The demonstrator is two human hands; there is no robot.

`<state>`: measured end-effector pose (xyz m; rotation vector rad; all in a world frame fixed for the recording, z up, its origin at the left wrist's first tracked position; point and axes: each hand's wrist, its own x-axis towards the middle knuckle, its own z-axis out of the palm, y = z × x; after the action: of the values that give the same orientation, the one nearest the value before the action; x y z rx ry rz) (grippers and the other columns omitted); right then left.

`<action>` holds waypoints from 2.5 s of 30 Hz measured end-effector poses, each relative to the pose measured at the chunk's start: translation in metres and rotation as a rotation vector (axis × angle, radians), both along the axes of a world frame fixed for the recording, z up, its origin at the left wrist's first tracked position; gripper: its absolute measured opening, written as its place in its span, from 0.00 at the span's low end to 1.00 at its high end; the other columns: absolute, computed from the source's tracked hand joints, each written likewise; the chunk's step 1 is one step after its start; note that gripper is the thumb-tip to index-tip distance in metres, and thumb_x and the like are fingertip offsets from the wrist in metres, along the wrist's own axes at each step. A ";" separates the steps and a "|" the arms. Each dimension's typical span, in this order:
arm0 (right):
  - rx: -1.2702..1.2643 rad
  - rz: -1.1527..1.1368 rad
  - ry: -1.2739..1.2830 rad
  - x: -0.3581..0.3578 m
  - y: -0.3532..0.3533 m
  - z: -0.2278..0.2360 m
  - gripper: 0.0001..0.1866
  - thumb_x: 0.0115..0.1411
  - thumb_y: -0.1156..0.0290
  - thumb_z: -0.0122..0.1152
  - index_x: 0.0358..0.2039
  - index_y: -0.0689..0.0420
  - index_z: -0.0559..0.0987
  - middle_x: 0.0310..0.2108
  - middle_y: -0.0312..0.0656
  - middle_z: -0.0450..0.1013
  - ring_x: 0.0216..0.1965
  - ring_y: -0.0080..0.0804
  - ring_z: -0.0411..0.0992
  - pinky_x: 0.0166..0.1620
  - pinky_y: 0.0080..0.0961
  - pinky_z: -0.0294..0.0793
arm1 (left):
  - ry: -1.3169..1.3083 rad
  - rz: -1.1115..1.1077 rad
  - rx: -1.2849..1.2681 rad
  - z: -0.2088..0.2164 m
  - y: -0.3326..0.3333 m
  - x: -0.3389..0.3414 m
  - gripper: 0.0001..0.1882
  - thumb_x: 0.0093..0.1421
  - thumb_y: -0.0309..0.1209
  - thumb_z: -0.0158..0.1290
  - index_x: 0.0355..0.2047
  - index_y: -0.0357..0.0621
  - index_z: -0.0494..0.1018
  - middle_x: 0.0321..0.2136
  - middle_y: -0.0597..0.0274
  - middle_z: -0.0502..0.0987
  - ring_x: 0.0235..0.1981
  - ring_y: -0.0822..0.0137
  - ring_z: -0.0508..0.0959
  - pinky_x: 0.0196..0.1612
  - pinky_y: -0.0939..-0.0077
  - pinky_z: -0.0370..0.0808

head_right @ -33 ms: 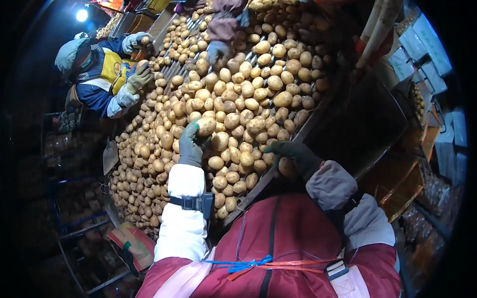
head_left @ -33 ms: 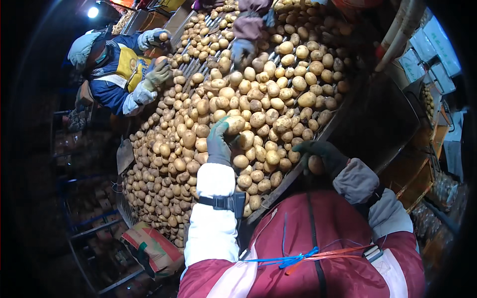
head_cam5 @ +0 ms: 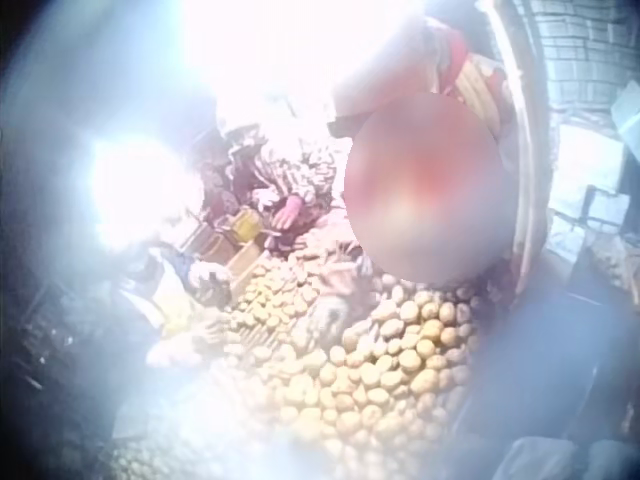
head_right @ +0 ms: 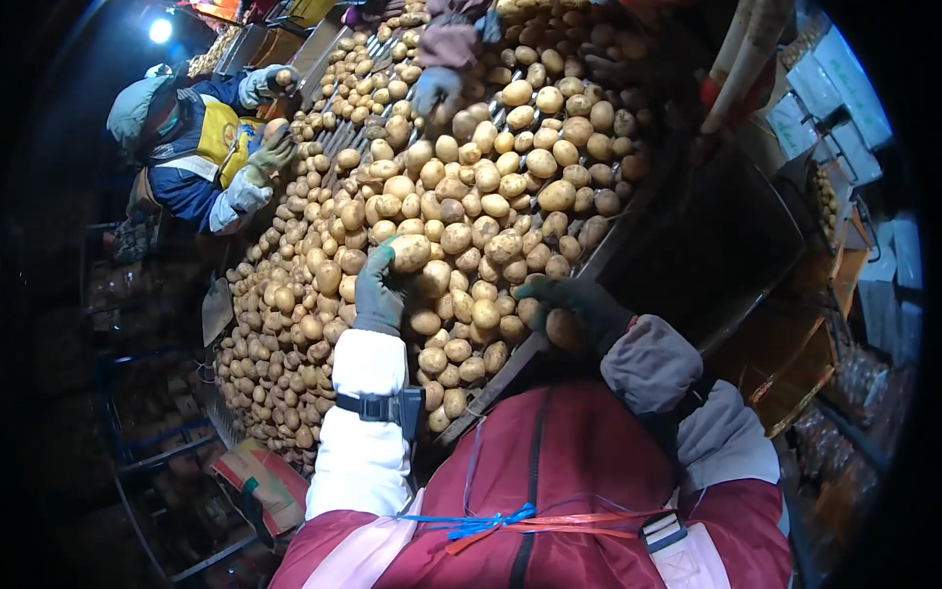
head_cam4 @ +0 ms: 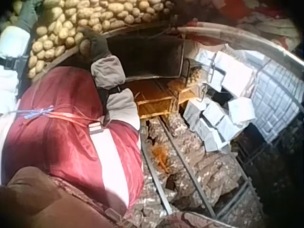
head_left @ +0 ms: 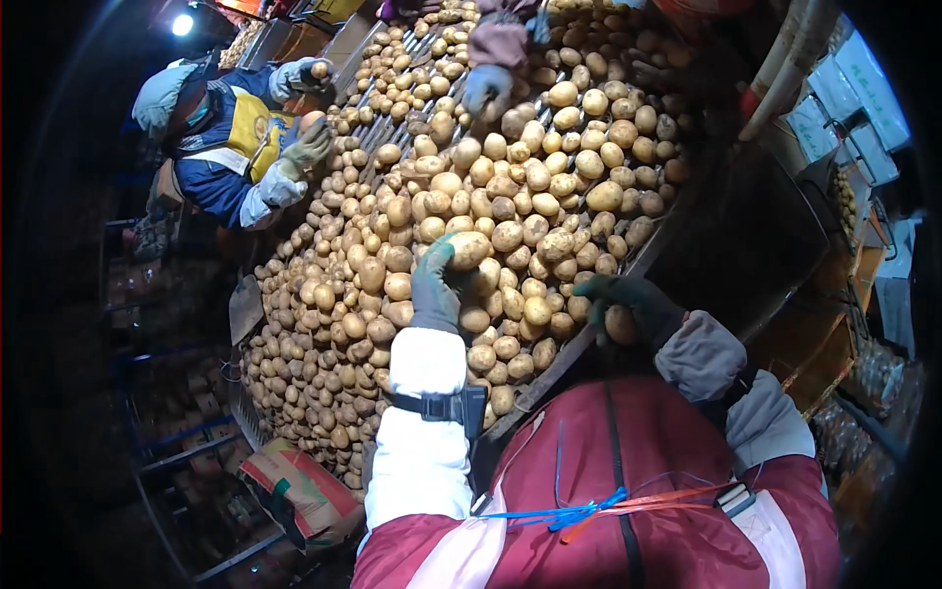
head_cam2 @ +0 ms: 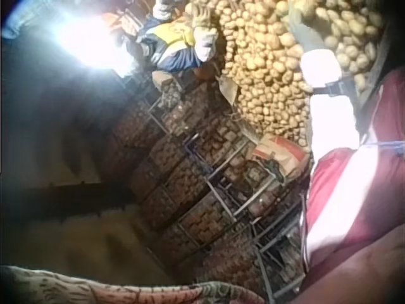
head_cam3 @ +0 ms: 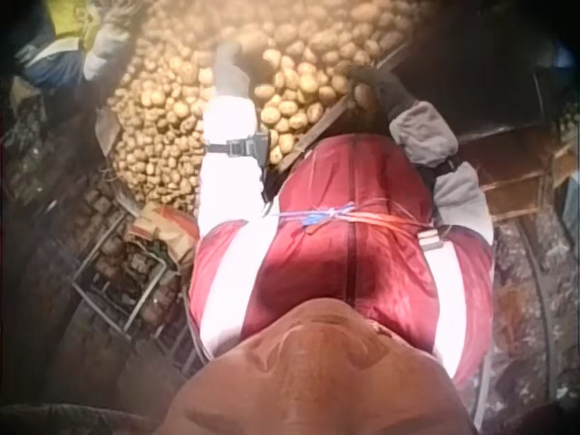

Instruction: Sorting potatoes from a large pile into containers or onto a sorting mechanism.

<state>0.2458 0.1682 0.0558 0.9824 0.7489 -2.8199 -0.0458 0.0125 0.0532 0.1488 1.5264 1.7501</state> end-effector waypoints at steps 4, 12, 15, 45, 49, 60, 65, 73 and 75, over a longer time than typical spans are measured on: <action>-0.081 -0.044 0.226 -0.011 -0.004 0.008 0.28 0.68 0.51 0.52 0.57 0.63 0.70 0.36 0.47 0.78 0.22 0.33 0.75 0.24 0.30 0.77 | -0.141 -0.136 -0.049 0.022 0.022 0.067 0.23 0.69 0.41 0.48 0.56 0.38 0.72 0.50 0.54 0.78 0.50 0.62 0.79 0.54 0.67 0.77; 0.045 -0.088 0.014 0.020 -0.001 -0.009 0.28 0.66 0.42 0.52 0.40 0.58 0.79 0.18 0.42 0.75 0.15 0.31 0.73 0.20 0.26 0.74 | 1.087 -0.774 -0.074 0.023 0.034 0.103 0.19 0.71 0.31 0.43 0.56 0.35 0.73 0.50 0.53 0.79 0.50 0.64 0.78 0.56 0.70 0.73; 0.045 -0.194 0.042 0.054 0.008 -0.016 0.29 0.65 0.43 0.54 0.41 0.61 0.80 0.31 0.43 0.78 0.16 0.32 0.72 0.22 0.31 0.74 | 0.484 -0.571 -0.173 0.018 0.041 0.098 0.19 0.70 0.32 0.48 0.54 0.31 0.74 0.51 0.55 0.78 0.52 0.66 0.77 0.58 0.72 0.72; 0.515 -1.092 -0.720 0.325 0.015 0.028 0.19 0.62 0.55 0.64 0.35 0.62 0.79 0.24 0.43 0.76 0.20 0.36 0.75 0.22 0.31 0.76 | 0.607 -0.747 -0.106 -0.022 0.086 0.127 0.16 0.68 0.30 0.50 0.51 0.34 0.77 0.45 0.55 0.81 0.48 0.65 0.78 0.54 0.73 0.73; 0.542 -0.975 -0.491 0.236 0.048 0.011 0.18 0.62 0.56 0.64 0.34 0.61 0.80 0.26 0.43 0.76 0.20 0.36 0.75 0.22 0.32 0.77 | 0.538 -0.702 -0.157 -0.034 0.073 0.128 0.17 0.66 0.31 0.53 0.52 0.36 0.77 0.47 0.56 0.81 0.49 0.67 0.78 0.55 0.74 0.73; 0.759 -0.484 -0.182 0.113 0.079 -0.044 0.14 0.65 0.73 0.55 0.49 0.64 0.79 0.42 0.43 0.79 0.45 0.28 0.77 0.50 0.23 0.76 | 1.266 -0.508 -0.341 -0.011 0.070 0.051 0.15 0.59 0.31 0.58 0.46 0.43 0.79 0.44 0.51 0.79 0.44 0.52 0.79 0.52 0.65 0.74; 0.572 -0.349 -0.035 0.040 0.052 -0.034 0.11 0.65 0.72 0.56 0.44 0.63 0.81 0.37 0.42 0.80 0.41 0.27 0.78 0.46 0.22 0.77 | 1.400 -0.570 -0.491 -0.049 0.127 0.063 0.10 0.56 0.34 0.61 0.36 0.45 0.80 0.34 0.55 0.80 0.38 0.50 0.78 0.44 0.60 0.75; 0.884 -0.162 -0.212 0.002 0.097 -0.021 0.13 0.63 0.67 0.60 0.42 0.61 0.82 0.35 0.41 0.79 0.37 0.28 0.77 0.41 0.27 0.76 | 1.217 -0.476 -0.332 -0.026 0.092 0.062 0.17 0.57 0.29 0.58 0.49 0.45 0.77 0.43 0.51 0.78 0.46 0.52 0.77 0.52 0.62 0.73; 1.219 -0.196 -0.129 -0.022 0.115 -0.026 0.14 0.60 0.64 0.60 0.42 0.58 0.82 0.35 0.44 0.78 0.39 0.35 0.78 0.43 0.33 0.76 | 1.195 -0.432 -0.356 -0.025 0.076 0.054 0.17 0.58 0.29 0.58 0.49 0.44 0.77 0.44 0.50 0.78 0.47 0.52 0.77 0.53 0.62 0.73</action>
<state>0.2238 0.2835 0.0301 1.3110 2.5457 -2.1768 0.0080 0.0889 0.0279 1.4112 2.3237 0.9719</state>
